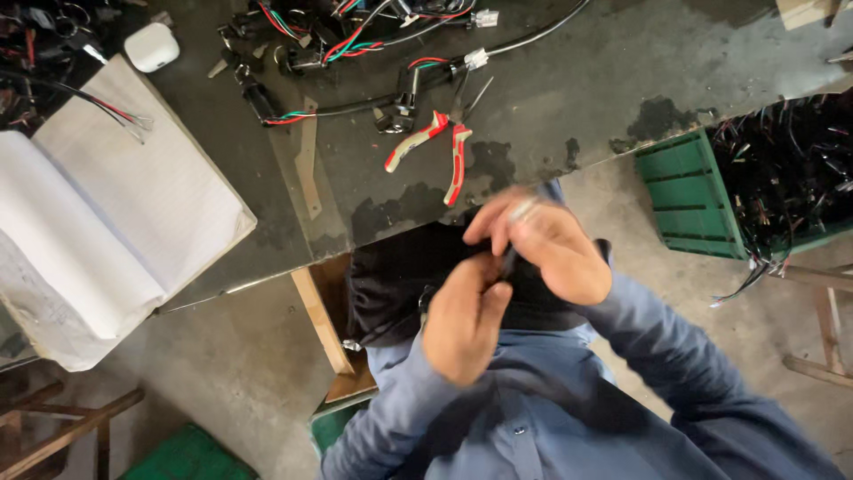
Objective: The person repeatedly strips the outer insulation from black electrical cables using red-handled pliers, exposing the inner conductors. The person handles multiple cables one at a time, cuts the insulation, and discards the stripped pieces onto the table.
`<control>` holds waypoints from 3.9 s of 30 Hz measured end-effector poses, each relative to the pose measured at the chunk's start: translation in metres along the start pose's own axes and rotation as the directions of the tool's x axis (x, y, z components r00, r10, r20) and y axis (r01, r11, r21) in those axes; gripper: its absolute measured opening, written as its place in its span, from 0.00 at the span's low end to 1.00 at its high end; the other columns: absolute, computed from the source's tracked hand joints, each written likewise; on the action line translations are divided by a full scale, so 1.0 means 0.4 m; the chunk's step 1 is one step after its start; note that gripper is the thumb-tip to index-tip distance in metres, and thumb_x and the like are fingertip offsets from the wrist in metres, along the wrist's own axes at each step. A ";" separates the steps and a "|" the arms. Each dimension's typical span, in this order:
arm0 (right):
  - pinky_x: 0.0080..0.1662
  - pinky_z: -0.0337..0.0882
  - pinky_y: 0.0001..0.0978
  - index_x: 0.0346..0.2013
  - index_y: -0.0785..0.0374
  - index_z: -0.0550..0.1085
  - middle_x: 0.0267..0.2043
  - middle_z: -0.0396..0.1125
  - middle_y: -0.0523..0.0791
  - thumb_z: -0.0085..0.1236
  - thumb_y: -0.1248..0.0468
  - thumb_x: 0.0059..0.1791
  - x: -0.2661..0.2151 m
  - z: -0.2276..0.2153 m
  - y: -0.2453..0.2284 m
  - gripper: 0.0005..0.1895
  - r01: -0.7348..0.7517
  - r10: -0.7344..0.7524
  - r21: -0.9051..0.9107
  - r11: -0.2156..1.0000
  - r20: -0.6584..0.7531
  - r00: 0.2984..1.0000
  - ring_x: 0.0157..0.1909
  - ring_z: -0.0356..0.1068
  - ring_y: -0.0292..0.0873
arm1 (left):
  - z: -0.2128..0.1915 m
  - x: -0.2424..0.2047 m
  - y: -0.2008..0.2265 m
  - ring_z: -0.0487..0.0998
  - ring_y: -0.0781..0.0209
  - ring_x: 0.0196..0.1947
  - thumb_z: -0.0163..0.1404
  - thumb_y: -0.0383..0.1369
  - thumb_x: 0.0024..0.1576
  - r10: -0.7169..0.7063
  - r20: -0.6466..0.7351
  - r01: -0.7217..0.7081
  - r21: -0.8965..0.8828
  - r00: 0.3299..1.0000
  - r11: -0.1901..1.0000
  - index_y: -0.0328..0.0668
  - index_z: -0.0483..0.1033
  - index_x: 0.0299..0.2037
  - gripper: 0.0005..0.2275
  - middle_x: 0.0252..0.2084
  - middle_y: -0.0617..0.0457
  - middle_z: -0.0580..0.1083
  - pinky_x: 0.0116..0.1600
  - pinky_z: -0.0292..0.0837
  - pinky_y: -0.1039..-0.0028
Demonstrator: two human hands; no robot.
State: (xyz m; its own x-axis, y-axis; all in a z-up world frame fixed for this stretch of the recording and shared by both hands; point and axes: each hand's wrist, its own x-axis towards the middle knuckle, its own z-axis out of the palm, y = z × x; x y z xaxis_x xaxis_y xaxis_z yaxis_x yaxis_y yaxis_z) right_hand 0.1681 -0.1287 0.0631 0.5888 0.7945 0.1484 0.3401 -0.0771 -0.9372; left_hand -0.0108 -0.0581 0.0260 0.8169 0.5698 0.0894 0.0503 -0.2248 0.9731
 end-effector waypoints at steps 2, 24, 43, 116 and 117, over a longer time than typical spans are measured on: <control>0.45 0.70 0.40 0.40 0.56 0.81 0.39 0.74 0.48 0.41 0.57 0.54 -0.001 -0.031 0.017 0.18 -0.250 0.275 -0.360 0.899 0.020 0.961 0.41 0.72 0.46 | -0.003 0.011 0.000 0.74 0.53 0.31 0.45 0.37 0.67 -0.158 0.015 0.158 0.019 0.987 0.987 0.32 0.74 0.46 0.12 0.34 0.45 0.74 0.39 0.71 0.67; 0.52 0.71 0.37 0.59 0.66 0.66 0.48 0.69 0.53 0.53 0.64 0.55 -0.124 0.125 0.125 0.19 -0.096 0.106 -0.050 0.994 0.252 0.962 0.50 0.71 0.53 | -0.131 0.102 0.007 0.76 0.56 0.54 0.54 0.27 0.65 -0.246 -0.099 0.149 -0.562 0.964 0.814 0.24 0.74 0.54 0.12 0.54 0.40 0.76 0.61 0.72 0.66; 0.48 0.72 0.44 0.56 0.69 0.67 0.47 0.69 0.55 0.54 0.61 0.53 -0.128 0.178 0.091 0.20 0.003 0.007 -0.059 0.998 0.170 0.985 0.48 0.72 0.58 | -0.057 0.023 -0.054 0.83 0.68 0.40 0.60 0.26 0.59 -0.220 -0.294 0.185 -0.140 0.930 0.973 0.34 0.76 0.58 0.17 0.41 0.50 0.82 0.47 0.79 0.78; 0.35 0.69 0.47 0.56 0.69 0.67 0.42 0.69 0.54 0.58 0.65 0.47 -0.122 0.118 0.122 0.24 0.139 -0.077 -0.624 0.769 0.125 0.989 0.34 0.71 0.57 | 0.014 -0.017 -0.206 0.78 0.36 0.42 0.57 0.37 0.51 -0.267 -0.011 0.257 0.314 0.964 0.914 0.36 0.72 0.45 0.16 0.39 0.38 0.77 0.45 0.73 0.54; 0.35 0.69 0.47 0.54 0.68 0.67 0.42 0.69 0.54 0.58 0.65 0.47 -0.112 0.116 0.121 0.22 0.160 -0.096 -0.620 0.768 0.135 0.986 0.35 0.72 0.58 | 0.021 -0.008 -0.206 0.78 0.36 0.43 0.57 0.37 0.52 -0.215 -0.096 0.236 0.385 0.972 0.892 0.36 0.72 0.44 0.15 0.39 0.38 0.77 0.46 0.72 0.54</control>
State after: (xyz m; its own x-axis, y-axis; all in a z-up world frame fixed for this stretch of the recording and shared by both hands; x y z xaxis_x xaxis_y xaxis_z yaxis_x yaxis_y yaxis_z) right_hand 0.1242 -0.1402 -0.0037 0.4487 0.8724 0.1939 0.8101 -0.3054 -0.5005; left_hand -0.0126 -0.0479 -0.0562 0.7278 0.6782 -0.1021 0.4588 -0.3708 0.8075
